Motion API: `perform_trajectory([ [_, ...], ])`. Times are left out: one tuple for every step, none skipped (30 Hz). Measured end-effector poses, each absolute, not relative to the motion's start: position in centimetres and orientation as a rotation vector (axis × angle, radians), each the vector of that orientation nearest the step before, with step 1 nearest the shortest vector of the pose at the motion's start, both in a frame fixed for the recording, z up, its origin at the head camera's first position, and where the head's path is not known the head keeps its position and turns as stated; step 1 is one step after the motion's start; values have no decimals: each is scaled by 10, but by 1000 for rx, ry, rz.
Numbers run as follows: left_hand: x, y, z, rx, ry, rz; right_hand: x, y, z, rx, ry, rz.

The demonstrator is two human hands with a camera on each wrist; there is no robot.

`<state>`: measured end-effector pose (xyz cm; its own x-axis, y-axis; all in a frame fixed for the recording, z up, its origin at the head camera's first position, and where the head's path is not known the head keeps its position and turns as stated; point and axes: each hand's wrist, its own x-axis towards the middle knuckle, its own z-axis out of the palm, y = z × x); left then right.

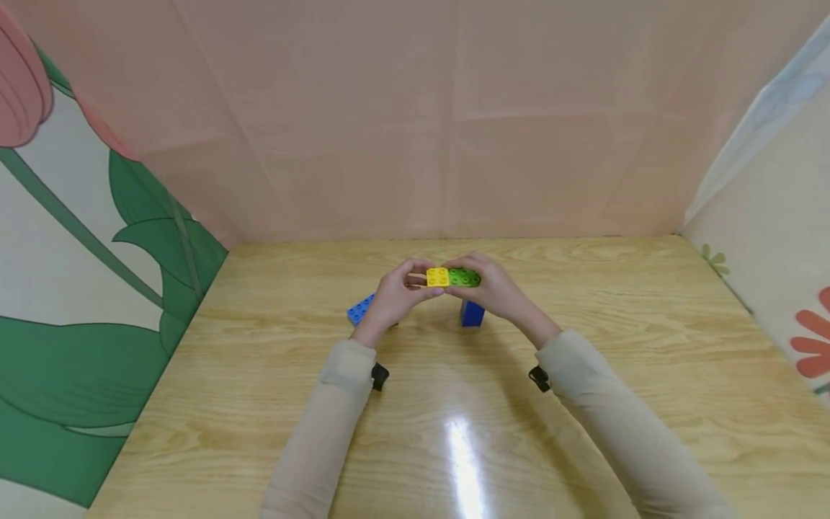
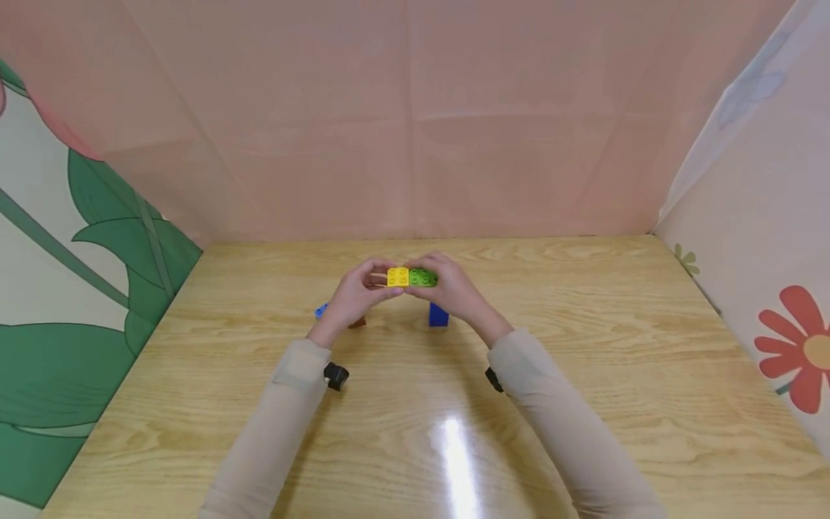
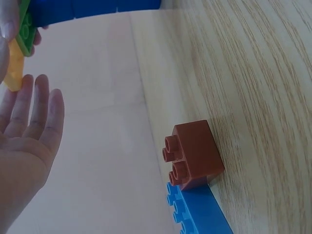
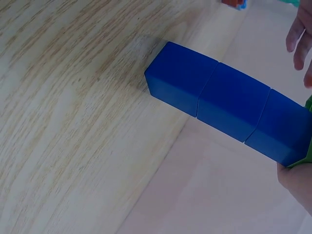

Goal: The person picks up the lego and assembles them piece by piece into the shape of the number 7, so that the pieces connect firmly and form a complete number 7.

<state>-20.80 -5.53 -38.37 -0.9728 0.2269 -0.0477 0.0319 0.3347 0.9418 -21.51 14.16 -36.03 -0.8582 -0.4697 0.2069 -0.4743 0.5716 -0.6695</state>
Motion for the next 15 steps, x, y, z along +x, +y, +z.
perform_trajectory([
  [-208,-55,-383,240,2422,1702,-215,141,-360,831,-2780,1187],
  [-208,-56,-383,243,2422,1701,-215,141,-360,828,-2779,1188],
  [-208,-56,-383,245,2422,1699,-215,141,-360,824,-2781,1183],
  [-208,-56,-382,246,2422,1698,-215,141,-360,820,-2782,1182],
  [-209,-56,-382,247,2422,1696,-215,141,-360,814,-2785,1183],
  [-209,-57,-382,250,2422,1693,-215,141,-360,808,-2789,1183],
  [-209,-57,-382,253,2423,1688,-215,141,-360,802,-2792,1185],
  [-209,-58,-382,259,2426,1680,-215,141,-360,793,-2797,1188],
  [-209,-58,-381,270,2434,1667,-215,141,-360,784,-2803,1189],
  [-209,-59,-381,284,2444,1650,-215,140,-360,773,-2808,1195],
  [-209,-60,-381,298,2453,1638,-215,140,-360,763,-2814,1198],
  [-209,-62,-380,311,2462,1628,-215,140,-360,756,-2819,1201],
  [-209,-64,-380,327,2469,1623,-215,140,-360,749,-2824,1206],
  [-209,-66,-379,339,2474,1620,-215,140,-360,743,-2829,1207],
  [-208,-69,-378,344,2475,1622,-215,139,-360,738,-2832,1209],
])
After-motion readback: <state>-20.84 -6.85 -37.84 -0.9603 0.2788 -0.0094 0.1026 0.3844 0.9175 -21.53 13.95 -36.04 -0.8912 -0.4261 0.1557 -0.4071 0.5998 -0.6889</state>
